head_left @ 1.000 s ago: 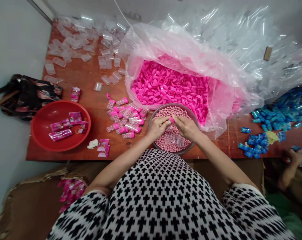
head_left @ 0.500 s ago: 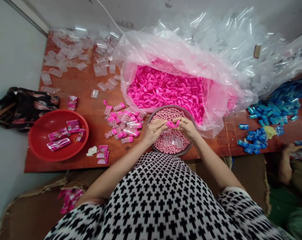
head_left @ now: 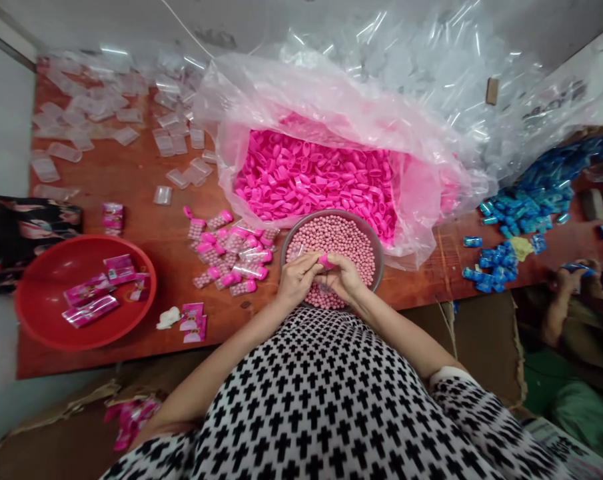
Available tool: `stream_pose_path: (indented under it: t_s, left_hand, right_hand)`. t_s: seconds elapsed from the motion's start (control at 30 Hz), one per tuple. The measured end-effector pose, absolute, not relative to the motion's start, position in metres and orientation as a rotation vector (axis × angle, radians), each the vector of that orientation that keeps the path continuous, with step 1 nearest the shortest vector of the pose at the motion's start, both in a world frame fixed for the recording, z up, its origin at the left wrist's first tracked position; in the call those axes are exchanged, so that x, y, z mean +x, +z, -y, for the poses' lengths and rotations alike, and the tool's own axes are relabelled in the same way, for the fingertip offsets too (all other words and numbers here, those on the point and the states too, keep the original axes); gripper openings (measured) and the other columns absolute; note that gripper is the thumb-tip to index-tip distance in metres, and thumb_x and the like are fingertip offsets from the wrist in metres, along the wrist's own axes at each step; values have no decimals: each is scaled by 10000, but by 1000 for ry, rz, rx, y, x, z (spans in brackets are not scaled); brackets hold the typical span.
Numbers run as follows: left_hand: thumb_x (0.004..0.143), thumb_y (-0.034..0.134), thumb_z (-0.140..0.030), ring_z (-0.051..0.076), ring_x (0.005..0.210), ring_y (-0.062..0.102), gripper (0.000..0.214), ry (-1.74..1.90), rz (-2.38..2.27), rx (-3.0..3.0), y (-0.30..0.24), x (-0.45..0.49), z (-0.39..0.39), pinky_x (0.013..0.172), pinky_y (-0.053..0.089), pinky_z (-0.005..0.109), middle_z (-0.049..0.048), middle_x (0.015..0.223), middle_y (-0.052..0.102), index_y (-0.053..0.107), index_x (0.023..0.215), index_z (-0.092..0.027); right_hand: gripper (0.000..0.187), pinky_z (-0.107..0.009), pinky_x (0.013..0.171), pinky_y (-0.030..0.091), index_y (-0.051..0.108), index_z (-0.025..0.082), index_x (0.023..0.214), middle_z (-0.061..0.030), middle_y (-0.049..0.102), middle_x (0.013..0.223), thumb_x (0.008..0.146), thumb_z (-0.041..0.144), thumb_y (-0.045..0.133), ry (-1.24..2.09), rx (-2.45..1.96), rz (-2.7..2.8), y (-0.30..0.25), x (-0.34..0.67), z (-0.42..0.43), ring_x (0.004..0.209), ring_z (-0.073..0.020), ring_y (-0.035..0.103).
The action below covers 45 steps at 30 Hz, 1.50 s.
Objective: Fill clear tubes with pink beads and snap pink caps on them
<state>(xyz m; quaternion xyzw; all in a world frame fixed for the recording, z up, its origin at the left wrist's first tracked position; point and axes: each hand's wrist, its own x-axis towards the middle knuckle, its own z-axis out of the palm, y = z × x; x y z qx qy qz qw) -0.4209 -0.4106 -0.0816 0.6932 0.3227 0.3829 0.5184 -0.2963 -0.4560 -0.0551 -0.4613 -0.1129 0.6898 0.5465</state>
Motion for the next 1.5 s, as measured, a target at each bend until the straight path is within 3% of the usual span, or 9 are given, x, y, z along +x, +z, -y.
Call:
stream_pose_path:
  t_s: [0.27,0.57,0.73,0.83,0.97,1.2,1.27,1.37,1.5]
  left_hand:
    - [828,592,-415,205,1031,646,321,911,-894,1523,-86,-453,385,977,487,371,51,1097,701,700,1045,-205]
    - [829,625,-361,228,1131,577,339,1127,-1274,1828,-111,-522,347,1059,385,496,64,1115,685,661,1100,-162]
    - [863,552,-318,209,1069,605,270,951,-1047,1920,-110,-474,383,989,453,403,73,1108,679,670,1078,-206]
    - [875,517,-264,200,1026,611,277,796,-984,2024,-111,-445,396,943,474,361,94,1090,671,649,1098,-168]
    - [832,571,-201,235,1046,603,308,619,-946,2055,-112,-420,397,949,463,383,124,1100,657,617,1130,-142]
    - [839,565,-255,173,729,669,205,699,-886,1437,-101,-381,405,696,546,302,42,834,716,666,979,-145]
    - [818,590,-239,174,754,675,195,691,-888,1397,-98,-377,406,704,543,291,42,855,725,680,965,-147]
    - [784,641,-224,185,863,677,217,674,-959,1511,-98,-384,401,799,527,291,49,939,734,696,984,-160]
    - [817,614,-272,177,913,674,233,741,-1077,1586,-111,-406,390,865,514,305,48,1002,727,694,1013,-177]
  right_hand:
    - [450,-343,714,563,550,238,1088,-36,680,975,739,508,641,1764,-1209,560,-48,-273,448,797,-160,645]
    - [186,-391,845,485,663,166,965,-80,694,966,813,259,610,850,-1929,1799,-75,-198,459,896,-206,630]
    - [372,-407,920,448,575,160,1200,-131,619,1179,839,251,592,526,-1861,2235,-90,-232,454,1081,-248,552]
    - [396,-397,892,446,565,142,1212,-156,611,1143,832,246,595,438,-1867,2421,-90,-244,447,1050,-263,539]
    - [316,-358,820,458,594,137,1145,-138,619,1008,854,244,533,564,-1830,2323,-85,-241,448,927,-232,567]
    - [382,-304,778,484,537,207,1078,-30,633,948,766,404,637,976,-1566,1136,-90,-235,464,838,-156,595]
    - [357,-306,778,479,553,204,1017,-24,639,923,766,447,628,993,-1565,1036,-91,-229,463,837,-157,592]
    - [279,-336,796,459,581,198,1018,-55,640,963,833,406,559,782,-1778,1322,-89,-212,457,874,-186,570]
    - [229,-388,821,402,635,144,969,-150,614,964,897,186,421,316,-2212,2077,-88,-202,437,953,-258,503]
